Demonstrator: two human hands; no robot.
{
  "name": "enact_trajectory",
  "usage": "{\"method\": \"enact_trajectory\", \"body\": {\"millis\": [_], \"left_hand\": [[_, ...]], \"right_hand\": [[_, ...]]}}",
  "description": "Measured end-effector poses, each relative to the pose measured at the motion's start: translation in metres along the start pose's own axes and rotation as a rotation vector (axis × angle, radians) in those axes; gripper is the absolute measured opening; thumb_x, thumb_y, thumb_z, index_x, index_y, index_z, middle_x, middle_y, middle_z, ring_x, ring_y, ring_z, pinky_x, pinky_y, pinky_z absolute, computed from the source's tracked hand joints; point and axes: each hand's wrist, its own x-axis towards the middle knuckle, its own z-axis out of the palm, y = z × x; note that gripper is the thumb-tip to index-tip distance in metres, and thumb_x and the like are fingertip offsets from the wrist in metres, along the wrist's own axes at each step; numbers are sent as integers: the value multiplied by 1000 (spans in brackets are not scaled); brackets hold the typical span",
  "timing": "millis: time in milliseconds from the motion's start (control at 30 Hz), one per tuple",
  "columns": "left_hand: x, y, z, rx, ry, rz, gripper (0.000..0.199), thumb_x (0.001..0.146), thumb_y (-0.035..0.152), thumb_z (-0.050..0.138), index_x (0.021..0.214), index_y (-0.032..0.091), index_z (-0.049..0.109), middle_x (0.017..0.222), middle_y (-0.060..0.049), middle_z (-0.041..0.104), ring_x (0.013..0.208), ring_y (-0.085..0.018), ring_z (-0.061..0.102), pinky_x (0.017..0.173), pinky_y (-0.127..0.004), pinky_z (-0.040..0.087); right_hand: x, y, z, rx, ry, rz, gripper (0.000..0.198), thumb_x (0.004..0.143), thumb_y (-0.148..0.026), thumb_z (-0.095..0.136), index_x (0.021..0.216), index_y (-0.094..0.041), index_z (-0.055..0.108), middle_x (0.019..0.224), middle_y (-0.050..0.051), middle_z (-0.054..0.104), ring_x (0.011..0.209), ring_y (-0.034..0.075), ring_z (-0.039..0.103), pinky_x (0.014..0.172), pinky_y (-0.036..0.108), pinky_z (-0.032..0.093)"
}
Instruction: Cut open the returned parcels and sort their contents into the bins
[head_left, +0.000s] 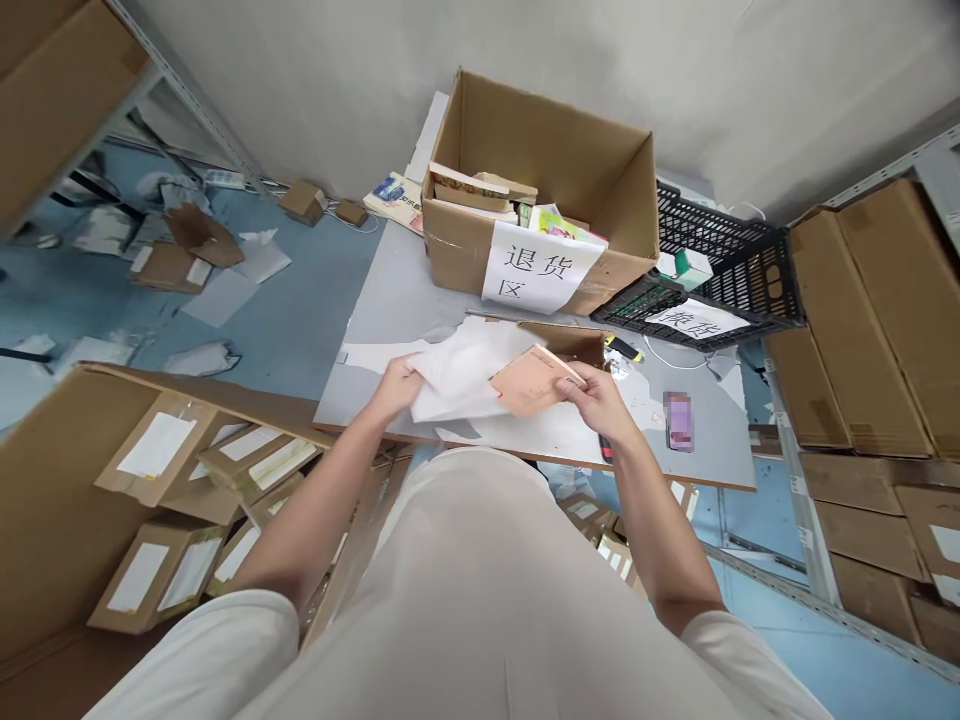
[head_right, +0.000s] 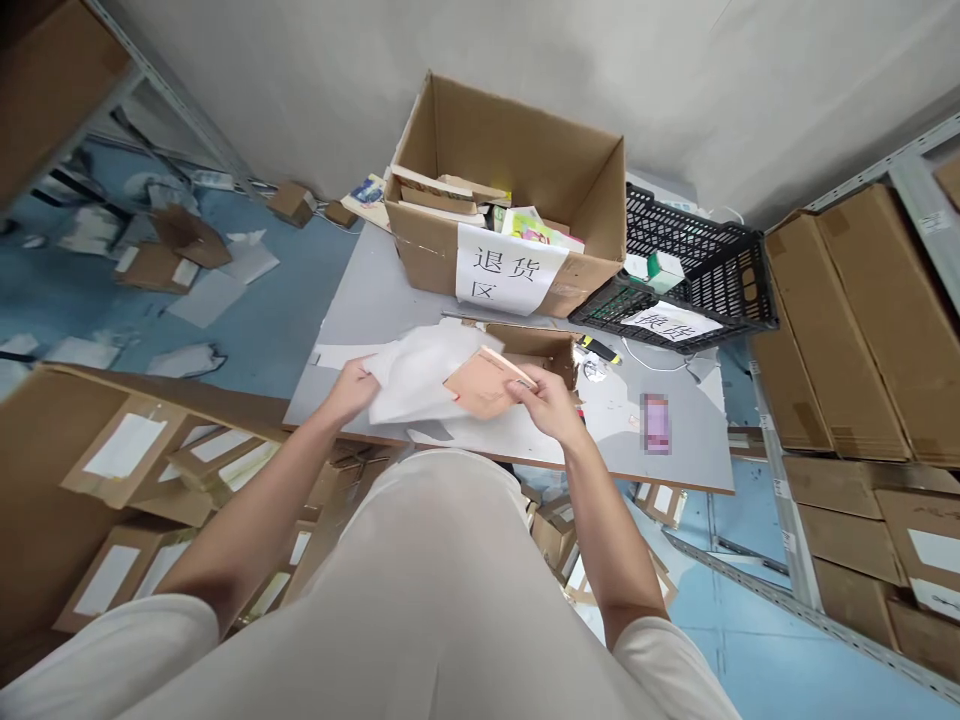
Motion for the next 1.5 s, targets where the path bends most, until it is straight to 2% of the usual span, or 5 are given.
{"method": "enact_trajectory", "body": {"millis": [300,533,700,900,1500], "left_hand": [[2,-9,25,165,384,-338,85,82,43,60,145,0,22,155,-27,14,146,-37,7,114,-50,18],[-76,75,87,-803,-419,-70,63,74,51,70,126,20,55,129,-13,60,122,-31,54,97,-43,47],[-77,77,79,-908,-469,-196,48,71,36,77,113,18,62,117,-10,67,106,-26,65,92,-40,52],[-75,63,85,-835,-600,-199,49,74,45,74,115,19,64,119,-10,67,110,-27,64,92,-39,53],[-83,57,112,-981,-691,-437,41,76,38,73,111,18,68,100,-11,73,82,-18,70,78,-31,54]], "right_hand": [[-23,12,10,-358,437,-354,30,90,-30,52,116,-25,67,111,4,72,101,22,68,90,37,55],[-32,16,27,-559,172,-614,32,90,-36,55,120,-30,65,125,4,64,127,26,52,107,49,43],[-17,4,13,-361,158,-313,78,77,-67,58,142,-28,42,151,12,36,138,35,34,104,57,40],[6,-8,-11,169,243,183,60,78,-65,57,120,-22,62,94,9,71,72,22,68,53,33,56],[2,9,-16,338,27,17,66,78,-69,51,132,-30,49,129,9,61,109,26,63,84,44,55]]}}
